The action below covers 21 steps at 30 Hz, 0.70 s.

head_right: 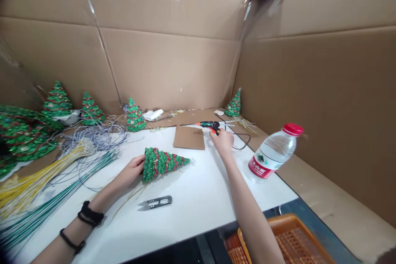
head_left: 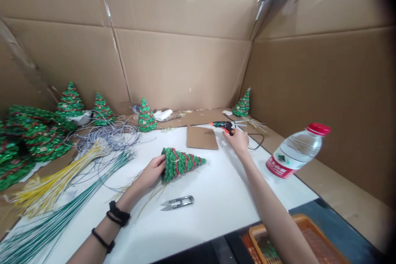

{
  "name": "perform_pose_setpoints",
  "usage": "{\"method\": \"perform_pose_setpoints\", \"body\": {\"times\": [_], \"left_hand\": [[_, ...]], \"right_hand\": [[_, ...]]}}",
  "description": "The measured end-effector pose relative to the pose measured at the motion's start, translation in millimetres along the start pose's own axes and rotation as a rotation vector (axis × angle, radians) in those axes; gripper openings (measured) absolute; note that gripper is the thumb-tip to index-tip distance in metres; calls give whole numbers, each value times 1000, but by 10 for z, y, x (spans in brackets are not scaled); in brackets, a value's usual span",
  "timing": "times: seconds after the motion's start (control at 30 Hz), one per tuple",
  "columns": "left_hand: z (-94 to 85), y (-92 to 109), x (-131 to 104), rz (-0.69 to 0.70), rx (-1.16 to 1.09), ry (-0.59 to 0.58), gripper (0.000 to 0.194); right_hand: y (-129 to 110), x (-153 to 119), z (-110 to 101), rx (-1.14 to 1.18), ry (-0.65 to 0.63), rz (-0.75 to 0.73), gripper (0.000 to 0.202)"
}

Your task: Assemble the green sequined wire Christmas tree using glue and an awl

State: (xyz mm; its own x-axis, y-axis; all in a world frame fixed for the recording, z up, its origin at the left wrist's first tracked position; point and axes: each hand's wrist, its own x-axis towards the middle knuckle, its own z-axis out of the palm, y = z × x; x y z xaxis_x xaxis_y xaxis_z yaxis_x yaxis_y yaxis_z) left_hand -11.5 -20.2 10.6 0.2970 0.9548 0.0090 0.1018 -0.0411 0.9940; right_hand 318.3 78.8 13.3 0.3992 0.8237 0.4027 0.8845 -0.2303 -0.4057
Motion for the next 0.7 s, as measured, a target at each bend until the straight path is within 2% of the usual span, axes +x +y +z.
{"method": "perform_pose_setpoints", "body": {"times": [0.1,0.27,0.5,0.63,0.7], "left_hand": [[-34,0,21,-6,-1,-20,42],[-35,16,21,-14,-91,-57,41],[-33,28,12,-8,-138,-42,36],[-30,53,-4,13,-132,-50,34],[-27,63,-13,21,-127,-52,34]], "right_hand": [[158,34,54,-109,8,97,44],[280,20,182,-128,17,95,43],[331,35,313,-123,19,101,44],[323,17,296,-124,50,91,44],[268,-3,264,-98,108,47,46]]}}
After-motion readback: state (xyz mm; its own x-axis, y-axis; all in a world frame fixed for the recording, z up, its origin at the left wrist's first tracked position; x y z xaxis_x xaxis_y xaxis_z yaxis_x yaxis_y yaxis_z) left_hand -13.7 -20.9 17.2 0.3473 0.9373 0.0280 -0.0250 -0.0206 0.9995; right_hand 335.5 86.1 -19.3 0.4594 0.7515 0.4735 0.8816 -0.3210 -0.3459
